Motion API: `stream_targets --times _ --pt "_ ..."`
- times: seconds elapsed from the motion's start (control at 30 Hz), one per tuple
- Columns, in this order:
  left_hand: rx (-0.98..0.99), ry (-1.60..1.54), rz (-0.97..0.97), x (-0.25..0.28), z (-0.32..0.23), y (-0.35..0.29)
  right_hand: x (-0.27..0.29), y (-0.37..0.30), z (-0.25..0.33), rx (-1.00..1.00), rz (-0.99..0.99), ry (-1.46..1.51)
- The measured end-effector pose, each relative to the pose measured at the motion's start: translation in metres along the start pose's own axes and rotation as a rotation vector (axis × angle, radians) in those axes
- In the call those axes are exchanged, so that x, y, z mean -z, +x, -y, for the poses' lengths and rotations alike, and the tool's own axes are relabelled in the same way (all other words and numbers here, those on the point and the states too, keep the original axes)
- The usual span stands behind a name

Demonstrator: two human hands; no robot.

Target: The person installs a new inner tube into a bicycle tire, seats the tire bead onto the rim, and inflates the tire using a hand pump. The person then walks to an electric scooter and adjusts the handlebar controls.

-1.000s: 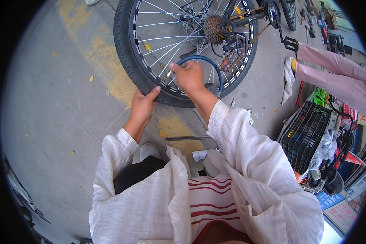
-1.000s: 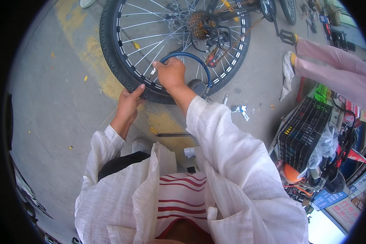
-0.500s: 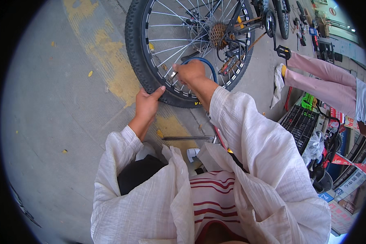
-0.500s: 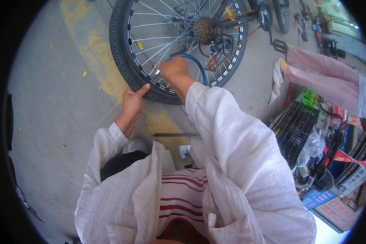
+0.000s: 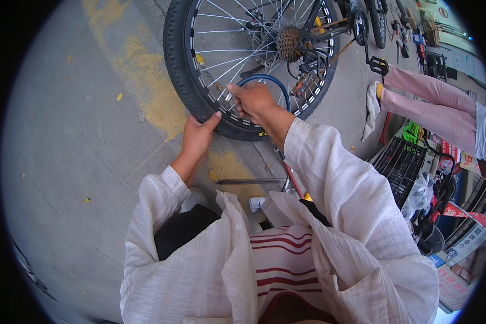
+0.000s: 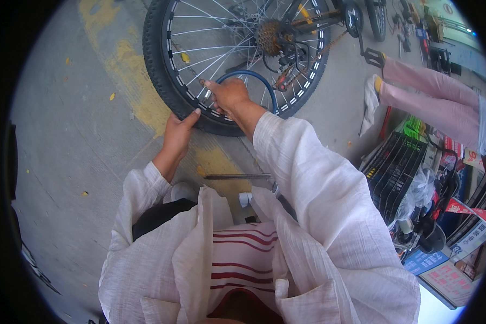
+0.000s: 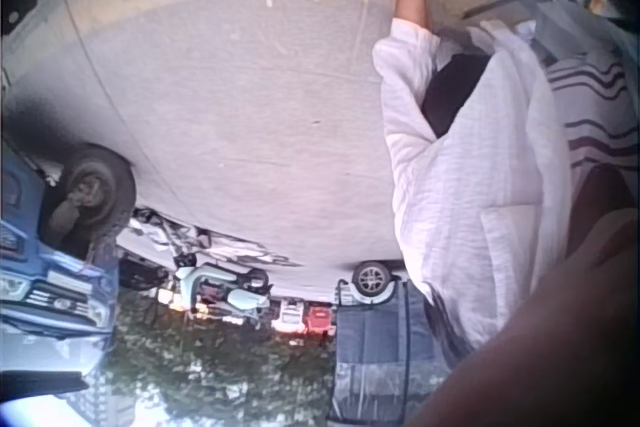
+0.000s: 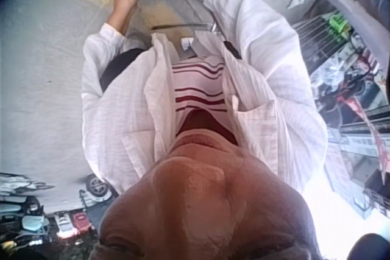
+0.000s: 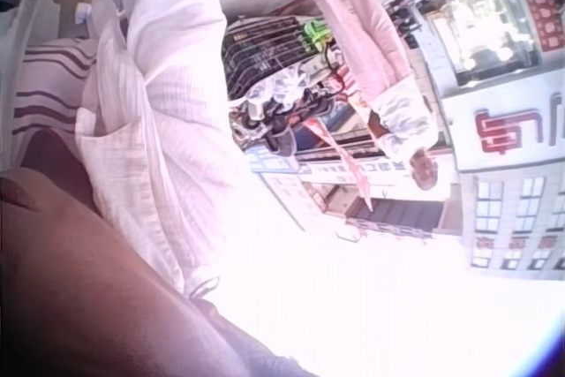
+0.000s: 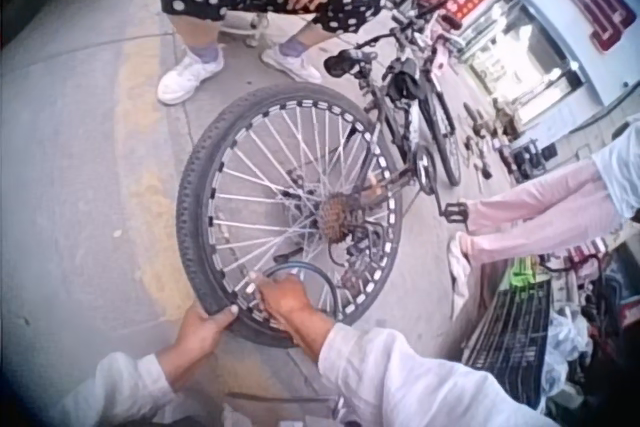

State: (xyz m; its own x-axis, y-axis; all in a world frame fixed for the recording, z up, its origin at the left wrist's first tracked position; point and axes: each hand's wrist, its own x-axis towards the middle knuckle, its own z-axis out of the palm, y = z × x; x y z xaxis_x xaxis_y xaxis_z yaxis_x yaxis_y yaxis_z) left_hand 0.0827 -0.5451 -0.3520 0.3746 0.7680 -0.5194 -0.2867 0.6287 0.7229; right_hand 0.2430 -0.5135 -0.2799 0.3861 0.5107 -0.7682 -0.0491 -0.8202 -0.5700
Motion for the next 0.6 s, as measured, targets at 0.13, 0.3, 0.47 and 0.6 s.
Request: stream_targets --times 0.13,0.3,0.47,0.6 --pt "0.038 -0.002 -0.020 -0.009 -0.007 -0.002 0.005 0.000 -0.004 -0.001 0.049 0.013" --pt "0.057 0.035 -0.023 0.001 -0.002 0.002 0.044 -0.029 -0.013 0.185 -0.001 -0.009" --pt "0.153 0.109 -0.016 -0.010 -0.015 -0.001 0.143 -0.049 -0.134 0.317 -0.560 -0.508" --pt "0.196 0.098 0.007 -0.011 -0.022 -0.005 0.154 -0.051 -0.241 0.430 -0.439 -0.749"
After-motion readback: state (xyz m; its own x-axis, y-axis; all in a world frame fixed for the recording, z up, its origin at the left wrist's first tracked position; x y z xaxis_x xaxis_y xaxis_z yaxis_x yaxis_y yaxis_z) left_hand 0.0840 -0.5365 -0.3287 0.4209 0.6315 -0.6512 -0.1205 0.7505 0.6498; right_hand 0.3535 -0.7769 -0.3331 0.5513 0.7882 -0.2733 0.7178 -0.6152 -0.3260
